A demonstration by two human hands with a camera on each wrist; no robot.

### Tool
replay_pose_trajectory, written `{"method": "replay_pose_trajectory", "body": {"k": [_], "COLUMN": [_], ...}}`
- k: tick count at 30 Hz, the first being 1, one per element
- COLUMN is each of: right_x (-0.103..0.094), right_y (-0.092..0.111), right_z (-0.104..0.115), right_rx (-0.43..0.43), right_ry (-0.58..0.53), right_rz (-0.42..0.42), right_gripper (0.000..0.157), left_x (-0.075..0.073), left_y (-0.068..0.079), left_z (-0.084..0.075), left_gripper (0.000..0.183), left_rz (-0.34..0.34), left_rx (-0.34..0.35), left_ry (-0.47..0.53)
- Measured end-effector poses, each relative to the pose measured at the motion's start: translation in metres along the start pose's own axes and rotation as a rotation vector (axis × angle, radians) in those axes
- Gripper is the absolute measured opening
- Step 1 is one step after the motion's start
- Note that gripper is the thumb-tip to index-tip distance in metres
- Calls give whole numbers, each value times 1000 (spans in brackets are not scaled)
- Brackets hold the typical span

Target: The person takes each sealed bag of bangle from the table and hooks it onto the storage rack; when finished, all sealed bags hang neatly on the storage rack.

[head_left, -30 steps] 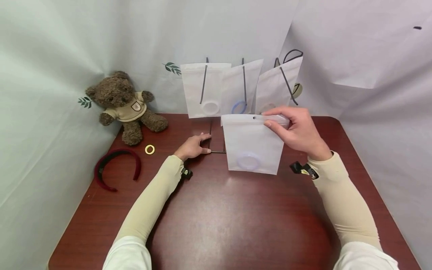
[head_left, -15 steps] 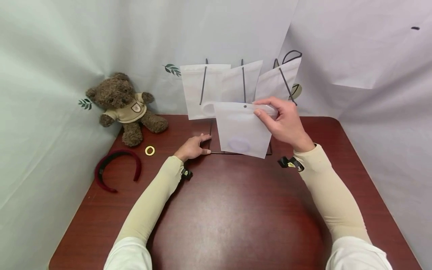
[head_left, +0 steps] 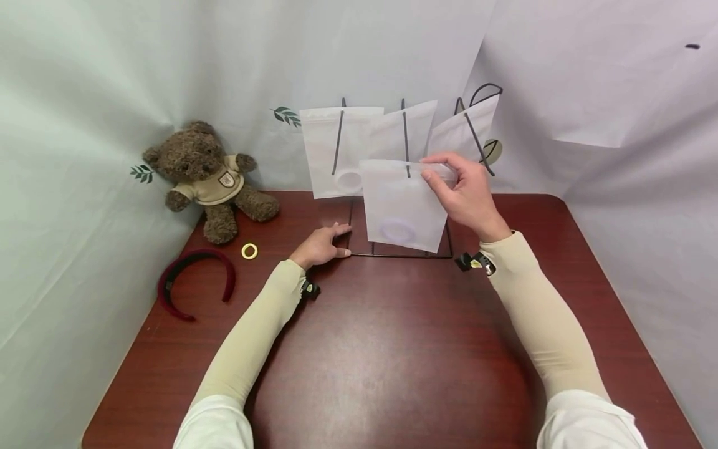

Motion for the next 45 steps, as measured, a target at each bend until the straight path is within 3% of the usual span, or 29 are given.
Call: {"method": "replay_pose_trajectory", "body": {"k": [6, 14, 25, 34, 45], "right_x": [6, 8, 16, 15, 17], "right_y": [-17, -29, -55, -68, -70], "right_z": [-6, 18, -26, -36, -39], "right_rx": [16, 71, 83, 35, 12], "right_ry": [17, 28, 20, 71, 111], "right_rz": [-18, -21, -37, -78, -135], "right_gripper": [16, 17, 14, 17, 19], "left_x": [-1, 0, -1, 0, 1], "left_y": [2, 1, 2, 0, -1], "left_z": [0, 0, 1, -1, -2], "left_gripper": [74, 74, 74, 73, 74], "left_rz": [5, 5, 3, 1, -2], "left_rx": [-12, -7, -3, -7, -11], "left_ry": [19, 1, 3, -15, -29]}}
Point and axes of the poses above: each hand's wrist, its own y-axis away from the middle knuckle, its own x-axis out of the palm, z = x × y, the point moved 1 cm from there along -y, towards the middle knuckle, and after that the axes turned 7 degrees about x, right-handed, at the moved point
